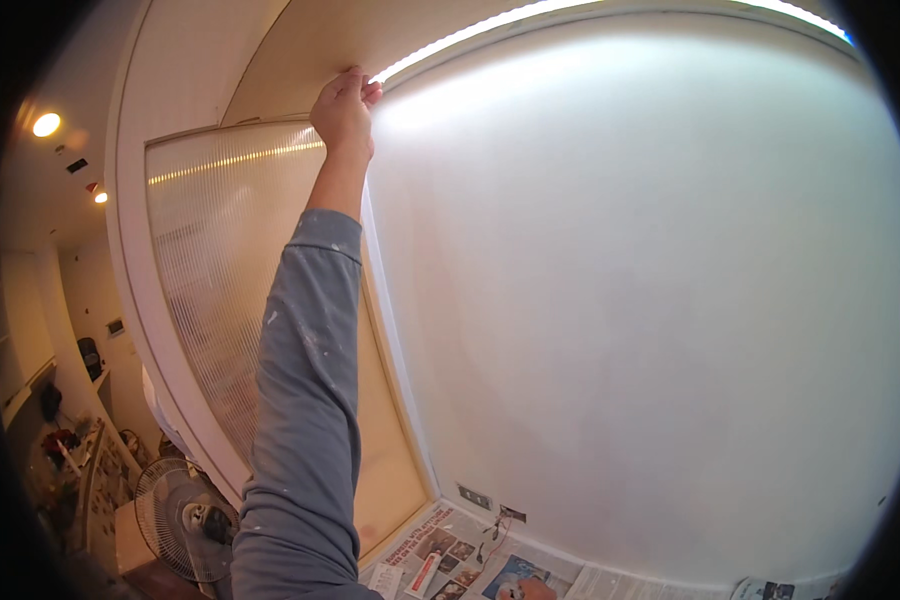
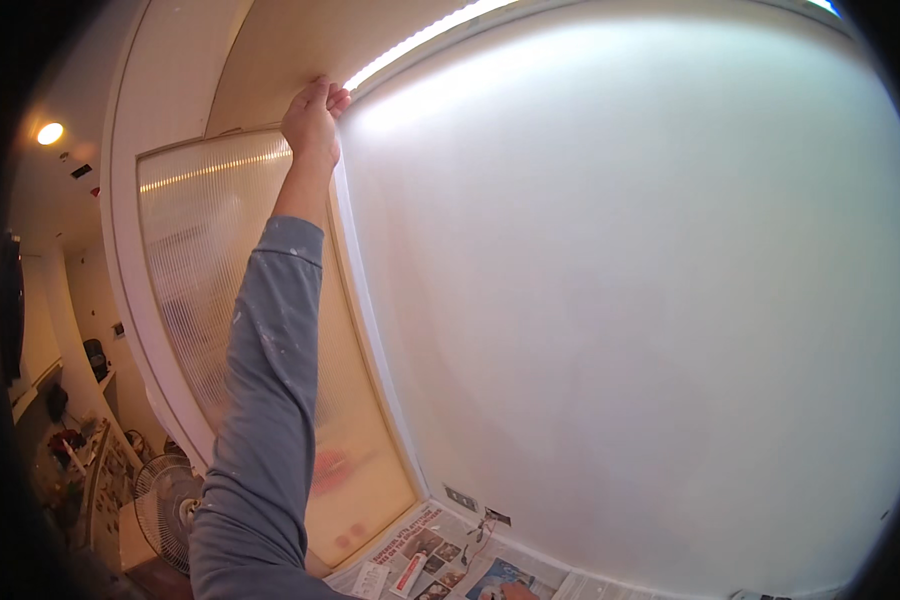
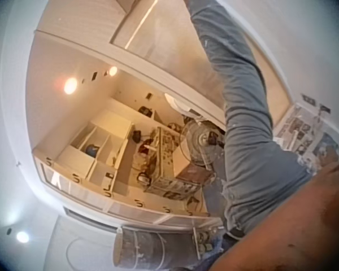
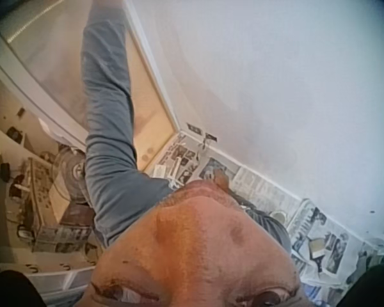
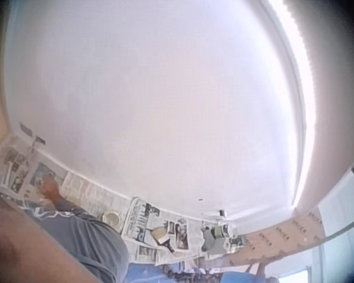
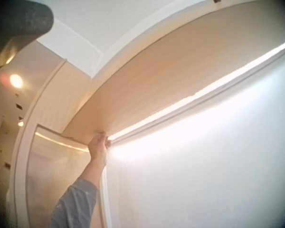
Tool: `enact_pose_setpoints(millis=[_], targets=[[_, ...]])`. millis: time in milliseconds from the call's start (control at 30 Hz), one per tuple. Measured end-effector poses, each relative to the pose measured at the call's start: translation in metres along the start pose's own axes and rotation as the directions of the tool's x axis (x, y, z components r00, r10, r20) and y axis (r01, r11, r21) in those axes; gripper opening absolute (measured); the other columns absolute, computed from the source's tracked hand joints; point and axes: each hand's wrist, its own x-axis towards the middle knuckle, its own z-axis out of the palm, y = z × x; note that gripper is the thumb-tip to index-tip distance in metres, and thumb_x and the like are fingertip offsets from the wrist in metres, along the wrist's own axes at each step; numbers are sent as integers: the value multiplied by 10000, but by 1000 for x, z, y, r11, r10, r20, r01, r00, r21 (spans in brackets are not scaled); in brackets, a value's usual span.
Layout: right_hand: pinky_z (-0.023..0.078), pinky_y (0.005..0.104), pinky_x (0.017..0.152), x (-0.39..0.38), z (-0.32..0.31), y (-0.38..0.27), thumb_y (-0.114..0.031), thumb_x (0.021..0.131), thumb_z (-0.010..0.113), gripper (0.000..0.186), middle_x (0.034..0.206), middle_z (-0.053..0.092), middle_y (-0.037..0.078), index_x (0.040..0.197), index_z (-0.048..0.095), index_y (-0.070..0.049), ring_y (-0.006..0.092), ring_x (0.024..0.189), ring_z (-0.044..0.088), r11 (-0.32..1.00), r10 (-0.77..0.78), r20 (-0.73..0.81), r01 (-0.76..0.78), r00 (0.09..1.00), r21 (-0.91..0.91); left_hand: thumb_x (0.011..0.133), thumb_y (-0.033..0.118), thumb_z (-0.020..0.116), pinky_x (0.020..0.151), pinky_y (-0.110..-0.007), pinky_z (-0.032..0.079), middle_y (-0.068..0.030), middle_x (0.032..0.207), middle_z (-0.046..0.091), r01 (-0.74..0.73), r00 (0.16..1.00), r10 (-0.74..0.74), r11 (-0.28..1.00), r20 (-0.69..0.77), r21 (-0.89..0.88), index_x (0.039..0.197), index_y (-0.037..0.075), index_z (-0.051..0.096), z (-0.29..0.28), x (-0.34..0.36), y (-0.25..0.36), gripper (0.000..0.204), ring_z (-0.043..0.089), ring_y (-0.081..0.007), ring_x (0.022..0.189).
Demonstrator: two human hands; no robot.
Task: The person applies sealant or adhesive along the edge of a light fixture or shelf trim using a small tool, then smooths the surface with their finger and wipes the area with a cloth. They handle plastic covering and use a paintbrush to apply liquid from a can onto a wooden piece.
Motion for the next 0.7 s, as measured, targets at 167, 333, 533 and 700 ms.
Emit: enact_pose_setpoints(millis=[167, 333, 533, 700], targets=[[471, 526, 764, -2, 3, -1, -407, 861, 661, 404, 948, 614, 232, 1013, 603, -37, 447, 904, 583, 1000, -5, -24, 5, 1000, 13, 982, 144, 628, 790, -307, 608, -133, 984, 671, 138, 985, -110, 964, -130, 227, 1148, -90, 619, -11, 8, -7, 287, 696, -233, 829], [471, 526, 765, -3, 2, -2, -409, 860, 662, 408, 954, 615, 232, 1017, 603, -37, 448, 906, 582, 999, -28, -61, 30, 998, 34, 997, 167, 562, 711, -310, 598, -105, 880, 655, 18, 1000, -18, 958, -2, 287, 977, -47, 632, -12, -3, -7, 226, 693, -204, 741], [476, 538, 781, -7, 13, 8, -435, 865, 649, 465, 1002, 627, 240, 1092, 610, -30, 452, 938, 585, 1000, -23, -57, 23, 998, -9, 973, 248, 296, 548, -386, 502, -36, 553, 421, 91, 948, -160, 964, 275, 249, 653, 111, 375, 20, -62, 34, 357, 616, -235, 545], [472, 542, 837, -8, 8, 0, -459, 881, 632, 504, 1089, 625, 254, 1163, 608, -42, 446, 987, 586, 997, 65, 55, -67, 996, 33, 1084, 265, 353, 533, -307, 468, -18, 590, 421, -66, 872, -92, 951, 480, 302, 704, 91, 379, 3, -199, 75, 419, 587, -171, 553]])
